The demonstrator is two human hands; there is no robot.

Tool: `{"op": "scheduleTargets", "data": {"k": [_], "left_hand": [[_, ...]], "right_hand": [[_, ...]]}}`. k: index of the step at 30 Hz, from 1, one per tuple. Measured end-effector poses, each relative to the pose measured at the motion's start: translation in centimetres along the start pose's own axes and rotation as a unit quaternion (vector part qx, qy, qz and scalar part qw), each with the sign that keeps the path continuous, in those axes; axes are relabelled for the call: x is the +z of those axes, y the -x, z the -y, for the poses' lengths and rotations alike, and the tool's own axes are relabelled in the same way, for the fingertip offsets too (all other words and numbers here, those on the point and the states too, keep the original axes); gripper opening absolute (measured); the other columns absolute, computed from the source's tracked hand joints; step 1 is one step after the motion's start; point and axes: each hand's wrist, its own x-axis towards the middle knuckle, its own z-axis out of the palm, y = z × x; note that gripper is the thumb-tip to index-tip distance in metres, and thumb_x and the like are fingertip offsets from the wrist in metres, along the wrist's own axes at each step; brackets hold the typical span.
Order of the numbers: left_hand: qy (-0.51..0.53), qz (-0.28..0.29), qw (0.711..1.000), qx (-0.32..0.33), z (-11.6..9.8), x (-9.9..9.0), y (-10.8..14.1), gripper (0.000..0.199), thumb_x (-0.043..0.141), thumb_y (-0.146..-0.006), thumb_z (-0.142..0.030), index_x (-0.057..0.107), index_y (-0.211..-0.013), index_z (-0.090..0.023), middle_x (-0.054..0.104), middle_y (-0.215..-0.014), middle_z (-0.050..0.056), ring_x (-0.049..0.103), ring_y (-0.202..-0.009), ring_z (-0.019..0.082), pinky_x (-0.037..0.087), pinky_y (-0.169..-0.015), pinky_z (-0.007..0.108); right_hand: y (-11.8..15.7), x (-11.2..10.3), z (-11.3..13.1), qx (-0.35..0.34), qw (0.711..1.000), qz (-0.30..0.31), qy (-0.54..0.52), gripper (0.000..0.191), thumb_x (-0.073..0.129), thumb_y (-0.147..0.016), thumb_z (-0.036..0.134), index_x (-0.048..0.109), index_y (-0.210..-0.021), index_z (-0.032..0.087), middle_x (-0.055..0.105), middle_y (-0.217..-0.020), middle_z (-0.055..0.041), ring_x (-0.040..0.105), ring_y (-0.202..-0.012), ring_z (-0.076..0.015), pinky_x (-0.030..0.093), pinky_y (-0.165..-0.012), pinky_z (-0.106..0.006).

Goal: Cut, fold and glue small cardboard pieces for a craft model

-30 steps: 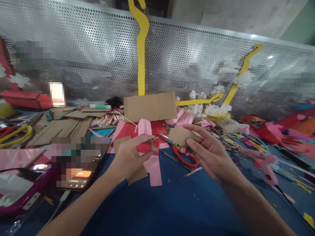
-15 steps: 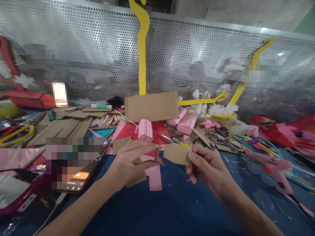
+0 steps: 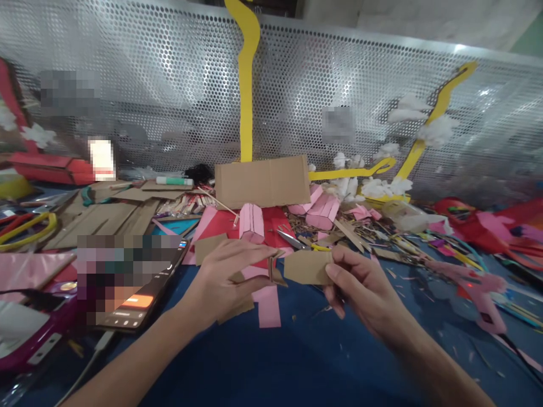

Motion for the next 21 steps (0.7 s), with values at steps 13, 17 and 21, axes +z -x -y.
{"op": "scheduleTargets", "data": {"k": [13, 17, 21], "left_hand": [[0.020, 0.009, 1.000, 0.011, -0.25, 0.24, -0.16, 0.036, 0.078, -0.088, -0.030, 0.069, -0.122, -0.020, 0.080, -0.111, 0.006, 0.073, -0.100, 0.022, 0.054, -0.088, 0.038], [0.016, 0.005, 1.000, 0.012, -0.17, 0.30, -0.11, 0.036, 0.079, -0.087, -0.029, 0.070, -0.121, -0.020, 0.080, -0.110, 0.007, 0.073, -0.099, 0.022, 0.054, -0.089, 0.038], [0.021, 0.006, 1.000, 0.018, -0.14, 0.33, -0.13, 0.035, 0.078, -0.088, -0.029, 0.069, -0.121, -0.020, 0.080, -0.111, 0.007, 0.073, -0.100, 0.022, 0.054, -0.088, 0.038]], "right_hand": [[0.02, 0.44, -0.19, 0.011, 1.000, 0.024, -0.010, 0.032, 0.061, -0.101, 0.044, 0.054, -0.083, 0.019, 0.063, -0.060, 0.0048, 0.053, -0.042, -0.0050, 0.044, -0.043, -0.015], [0.09, 0.56, -0.08, 0.012, 1.000, 0.028, -0.008, 0.031, 0.062, -0.101, 0.044, 0.053, -0.083, 0.019, 0.063, -0.060, 0.0049, 0.053, -0.041, -0.0049, 0.044, -0.043, -0.016], [0.09, 0.70, -0.08, 0.015, 0.999, 0.036, -0.003, 0.031, 0.062, -0.101, 0.044, 0.053, -0.084, 0.019, 0.063, -0.058, 0.0050, 0.053, -0.040, -0.0050, 0.043, -0.043, -0.015]]}}
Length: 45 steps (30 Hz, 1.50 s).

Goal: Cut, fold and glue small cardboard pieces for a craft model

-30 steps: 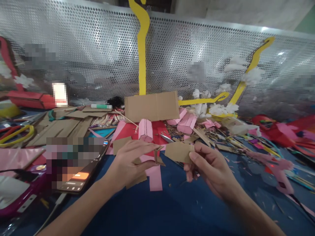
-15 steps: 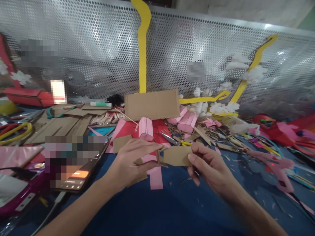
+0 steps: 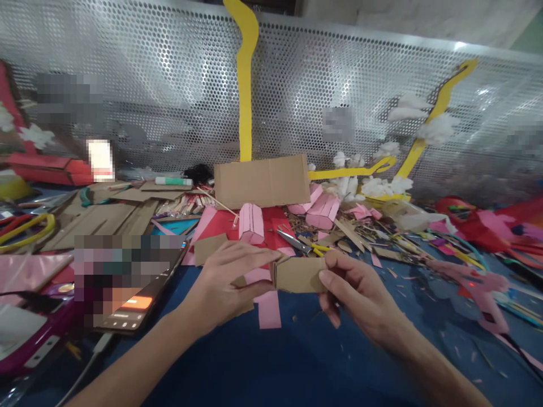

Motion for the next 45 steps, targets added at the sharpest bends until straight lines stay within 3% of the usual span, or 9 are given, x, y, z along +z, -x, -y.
{"op": "scheduleTargets", "data": {"k": [24, 34, 45], "left_hand": [[-0.015, -0.006, 1.000, 0.008, -0.1, 0.1, -0.2, 0.032, 0.075, -0.090, -0.026, 0.071, -0.121, -0.023, 0.080, -0.108, 0.008, 0.075, -0.094, 0.024, 0.059, -0.082, 0.039], [-0.002, -0.007, 0.999, -0.052, -0.7, 0.5, 0.2, 0.042, 0.077, -0.082, -0.014, 0.069, -0.122, -0.022, 0.076, -0.117, 0.009, 0.072, -0.105, 0.024, 0.058, -0.093, 0.040], [0.047, 0.000, 0.996, -0.081, -0.2, 0.7, 0.8, 0.044, 0.084, -0.081, -0.026, 0.070, -0.123, -0.026, 0.074, -0.117, 0.008, 0.070, -0.107, 0.023, 0.058, -0.096, 0.041]], "right_hand": [[0.0, 0.6, 0.9, -0.005, 1.000, -0.003, 0.030, 0.033, 0.060, -0.100, 0.047, 0.055, -0.084, 0.019, 0.061, -0.057, 0.0040, 0.052, -0.039, -0.0069, 0.042, -0.042, -0.018], [-0.1, 1.1, 0.7, 0.010, 0.999, -0.031, 0.020, 0.036, 0.061, -0.098, 0.050, 0.052, -0.081, 0.020, 0.063, -0.056, 0.0037, 0.053, -0.038, -0.0076, 0.043, -0.041, -0.019], [0.0, 1.5, 1.1, 0.006, 0.999, -0.029, 0.026, 0.036, 0.059, -0.098, 0.052, 0.053, -0.082, 0.020, 0.064, -0.057, 0.0031, 0.054, -0.037, -0.0087, 0.044, -0.041, -0.021]]}}
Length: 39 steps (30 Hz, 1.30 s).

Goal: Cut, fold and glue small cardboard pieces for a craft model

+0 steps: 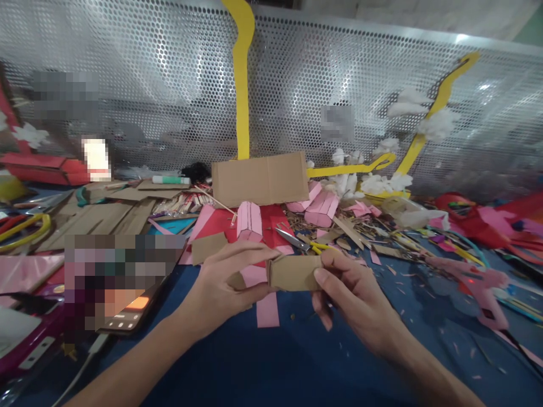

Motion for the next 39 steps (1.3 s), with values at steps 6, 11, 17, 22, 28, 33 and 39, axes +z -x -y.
{"op": "scheduleTargets", "data": {"k": [6, 11, 17, 22, 28, 33, 39], "left_hand": [[0.011, -0.009, 1.000, 0.011, -0.07, -0.09, -0.15, 0.045, 0.085, -0.080, -0.022, 0.071, -0.123, -0.025, 0.073, -0.117, 0.007, 0.070, -0.105, 0.020, 0.058, -0.096, 0.036], [0.007, -0.013, 1.000, 0.014, -0.15, -0.12, -0.25, 0.042, 0.084, -0.081, -0.019, 0.072, -0.121, -0.025, 0.074, -0.116, 0.007, 0.071, -0.104, 0.020, 0.058, -0.095, 0.036], [0.001, -0.017, 1.000, 0.013, -0.53, -0.31, -0.39, 0.038, 0.081, -0.083, -0.021, 0.073, -0.119, -0.024, 0.075, -0.114, 0.008, 0.072, -0.102, 0.022, 0.060, -0.093, 0.039], [-0.003, -0.018, 1.000, 0.008, -0.62, -0.44, -0.47, 0.036, 0.081, -0.083, -0.020, 0.074, -0.118, -0.023, 0.075, -0.113, 0.007, 0.072, -0.101, 0.021, 0.060, -0.093, 0.037], [0.015, -0.020, 0.999, 0.023, -0.46, -0.40, -0.48, 0.037, 0.082, -0.081, -0.017, 0.075, -0.117, -0.022, 0.076, -0.111, 0.007, 0.072, -0.099, 0.021, 0.058, -0.090, 0.034], [0.019, -0.012, 1.000, 0.014, -0.39, -0.38, -0.34, 0.039, 0.082, -0.080, -0.013, 0.075, -0.118, -0.021, 0.075, -0.113, 0.007, 0.071, -0.101, 0.020, 0.056, -0.092, 0.033], [0.022, -0.006, 1.000, 0.008, -0.38, -0.37, -0.37, 0.043, 0.084, -0.080, -0.016, 0.073, -0.121, -0.023, 0.074, -0.115, 0.006, 0.070, -0.103, 0.019, 0.056, -0.095, 0.032]], "right_hand": [[0.14, 0.09, -0.19, -0.008, 0.999, 0.013, -0.035, 0.034, 0.057, -0.101, 0.049, 0.052, -0.084, 0.021, 0.061, -0.056, 0.0057, 0.051, -0.039, -0.0070, 0.041, -0.043, -0.019], [0.20, 0.08, -0.63, -0.012, 0.998, 0.016, -0.060, 0.032, 0.057, -0.102, 0.046, 0.052, -0.083, 0.020, 0.059, -0.056, 0.0063, 0.049, -0.039, -0.0063, 0.040, -0.044, -0.019], [0.21, -0.08, -0.81, 0.005, 0.998, 0.015, -0.067, 0.031, 0.059, -0.101, 0.046, 0.058, -0.085, 0.019, 0.062, -0.059, 0.0034, 0.053, -0.040, -0.0083, 0.042, -0.043, -0.020], [0.20, 0.02, -0.65, 0.016, 0.999, 0.012, -0.040, 0.033, 0.061, -0.099, 0.047, 0.061, -0.084, 0.018, 0.064, -0.059, 0.0025, 0.055, -0.039, -0.0081, 0.045, -0.043, -0.020], [0.25, 0.23, -0.40, 0.013, 1.000, 0.003, -0.010, 0.039, 0.063, -0.097, 0.051, 0.060, -0.077, 0.018, 0.065, -0.058, 0.0015, 0.055, -0.039, -0.0082, 0.046, -0.042, -0.020], [0.25, 0.32, -0.34, 0.014, 1.000, 0.001, -0.002, 0.040, 0.062, -0.097, 0.051, 0.059, -0.075, 0.018, 0.065, -0.058, 0.0014, 0.055, -0.039, -0.0077, 0.046, -0.042, -0.019], [0.23, 0.29, -0.31, 0.013, 1.000, -0.003, -0.001, 0.038, 0.062, -0.097, 0.051, 0.060, -0.078, 0.017, 0.065, -0.057, 0.0018, 0.055, -0.038, -0.0076, 0.046, -0.043, -0.018]]}}
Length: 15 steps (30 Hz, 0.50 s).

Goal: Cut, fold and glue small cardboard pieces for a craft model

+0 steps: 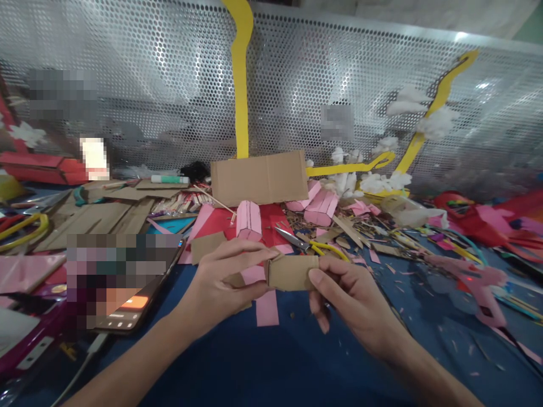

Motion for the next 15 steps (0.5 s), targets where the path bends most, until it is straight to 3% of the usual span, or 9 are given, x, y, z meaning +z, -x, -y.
{"op": "scheduleTargets", "data": {"k": [15], "left_hand": [[0.036, 0.004, 0.999, -0.003, -0.24, -0.06, -0.10, 0.047, 0.087, -0.077, -0.019, 0.072, -0.122, -0.022, 0.071, -0.119, 0.008, 0.070, -0.109, 0.019, 0.057, -0.098, 0.031]], "right_hand": [[0.08, 0.20, -0.16, -0.006, 1.000, -0.004, -0.010, 0.037, 0.061, -0.098, 0.049, 0.060, -0.078, 0.018, 0.066, -0.057, 0.0022, 0.056, -0.038, -0.0068, 0.047, -0.043, -0.017]]}}
